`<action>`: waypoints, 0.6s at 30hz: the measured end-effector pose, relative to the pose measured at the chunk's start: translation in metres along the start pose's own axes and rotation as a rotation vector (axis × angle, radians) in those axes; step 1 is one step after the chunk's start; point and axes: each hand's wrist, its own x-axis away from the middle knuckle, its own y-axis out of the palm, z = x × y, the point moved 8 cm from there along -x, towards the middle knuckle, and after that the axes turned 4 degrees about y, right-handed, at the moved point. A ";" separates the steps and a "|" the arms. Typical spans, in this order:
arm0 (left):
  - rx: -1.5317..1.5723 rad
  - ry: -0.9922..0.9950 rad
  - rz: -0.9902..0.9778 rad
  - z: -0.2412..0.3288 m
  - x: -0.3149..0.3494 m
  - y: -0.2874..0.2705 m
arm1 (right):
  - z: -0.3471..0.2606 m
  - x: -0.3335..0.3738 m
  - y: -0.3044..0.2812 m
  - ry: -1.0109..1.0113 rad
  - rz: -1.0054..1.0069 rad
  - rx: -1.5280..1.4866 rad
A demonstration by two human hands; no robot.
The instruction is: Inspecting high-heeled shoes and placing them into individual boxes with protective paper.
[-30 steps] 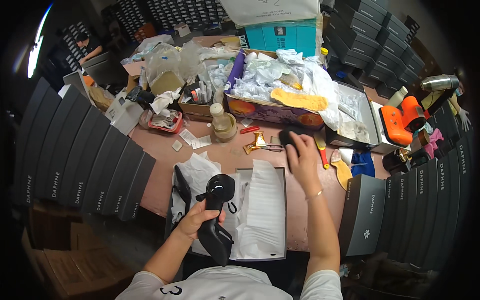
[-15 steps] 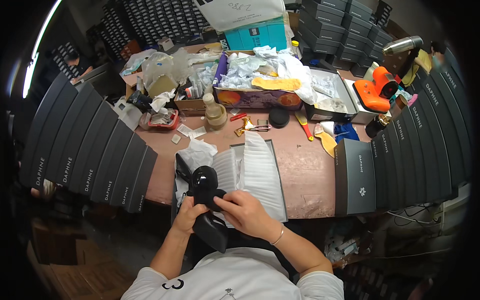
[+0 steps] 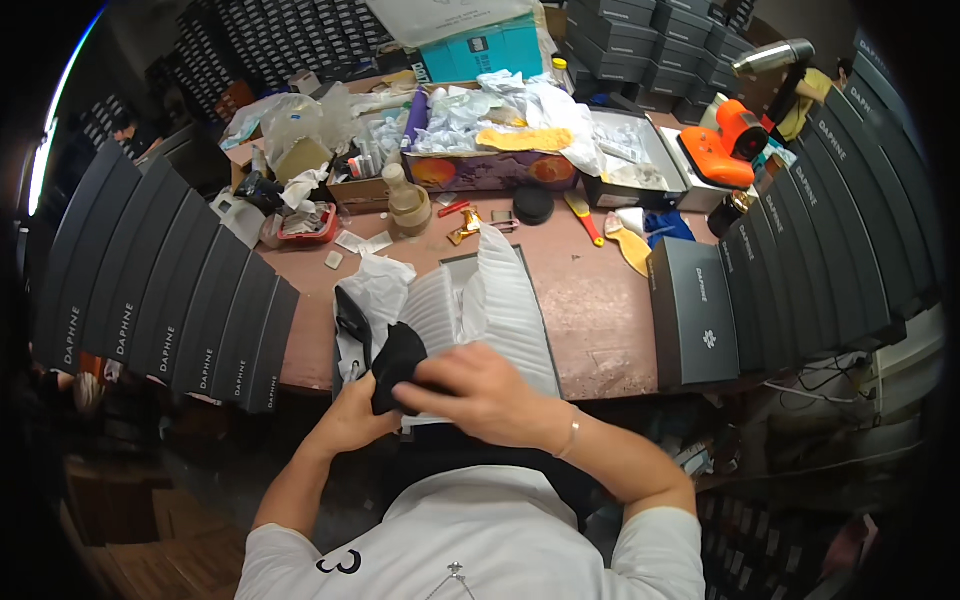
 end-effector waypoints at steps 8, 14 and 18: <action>-0.157 -0.047 -0.013 -0.013 0.010 -0.011 | 0.058 0.021 0.016 0.045 -0.097 0.147; -0.140 -0.079 -0.042 -0.024 0.014 0.000 | 0.048 0.012 0.045 0.016 -0.324 0.190; -0.150 -0.034 -0.065 -0.021 0.015 -0.001 | 0.003 -0.002 0.047 -0.035 -0.218 0.053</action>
